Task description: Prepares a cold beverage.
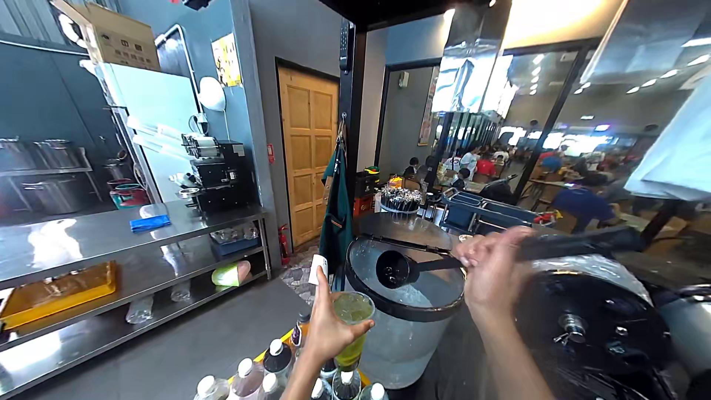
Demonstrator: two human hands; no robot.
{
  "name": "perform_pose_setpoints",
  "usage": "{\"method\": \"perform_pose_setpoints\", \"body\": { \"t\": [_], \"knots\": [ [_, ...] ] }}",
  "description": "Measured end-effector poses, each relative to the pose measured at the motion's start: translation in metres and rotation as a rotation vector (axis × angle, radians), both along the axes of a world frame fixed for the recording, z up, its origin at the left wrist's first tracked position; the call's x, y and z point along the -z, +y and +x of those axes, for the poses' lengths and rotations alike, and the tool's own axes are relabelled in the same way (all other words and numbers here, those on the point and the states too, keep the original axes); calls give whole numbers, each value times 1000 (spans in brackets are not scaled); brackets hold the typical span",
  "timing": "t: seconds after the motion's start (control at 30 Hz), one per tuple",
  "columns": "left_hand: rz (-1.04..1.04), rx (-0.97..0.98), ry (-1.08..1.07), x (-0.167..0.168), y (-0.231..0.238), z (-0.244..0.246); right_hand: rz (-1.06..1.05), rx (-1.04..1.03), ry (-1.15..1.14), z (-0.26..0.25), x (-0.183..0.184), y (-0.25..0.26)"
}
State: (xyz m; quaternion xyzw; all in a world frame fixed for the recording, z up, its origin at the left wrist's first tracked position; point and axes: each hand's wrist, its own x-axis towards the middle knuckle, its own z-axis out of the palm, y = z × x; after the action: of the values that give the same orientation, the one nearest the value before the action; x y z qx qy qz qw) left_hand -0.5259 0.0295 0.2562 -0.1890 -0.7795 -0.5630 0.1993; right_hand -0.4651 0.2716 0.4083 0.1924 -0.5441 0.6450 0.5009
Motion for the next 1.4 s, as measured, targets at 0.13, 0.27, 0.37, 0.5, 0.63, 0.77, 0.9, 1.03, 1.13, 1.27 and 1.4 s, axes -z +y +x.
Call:
{"method": "perform_pose_setpoints", "body": {
  "t": [0.13, 0.27, 0.37, 0.5, 0.63, 0.77, 0.9, 1.03, 1.13, 1.27, 1.4],
  "knots": [
    [-10, -6, -7, -1, 16, -2, -64, -66, 172, 38, -22, -2],
    [33, 8, 7, -3, 27, 2, -77, -103, 233, 59, -12, -8],
    [51, 2, 7, -8, 30, 8, -203, -45, 197, 61, -8, -4],
    [49, -23, 62, -18, 26, 25, -412, 39, 114, 51, 3, 2],
    [3, -32, 133, -27, 28, 54, -309, 98, -246, 40, 34, 2],
    [46, 31, 191, -30, 44, 99, -23, 49, -494, 62, 36, 10],
    [105, 146, 173, -21, 84, 155, 42, -8, -602, 160, 36, 34],
    [167, 221, 21, 0, 141, 198, -117, 56, -547, 288, 66, 69],
    [163, 324, -68, 22, 186, 212, -308, 360, -625, 378, 110, 84],
    [84, 418, -37, 56, 232, 219, -551, 706, -877, 489, 163, 68],
    [-2, 448, 37, 97, 261, 222, -760, 883, -1022, 564, 192, 44]
  ]
}}
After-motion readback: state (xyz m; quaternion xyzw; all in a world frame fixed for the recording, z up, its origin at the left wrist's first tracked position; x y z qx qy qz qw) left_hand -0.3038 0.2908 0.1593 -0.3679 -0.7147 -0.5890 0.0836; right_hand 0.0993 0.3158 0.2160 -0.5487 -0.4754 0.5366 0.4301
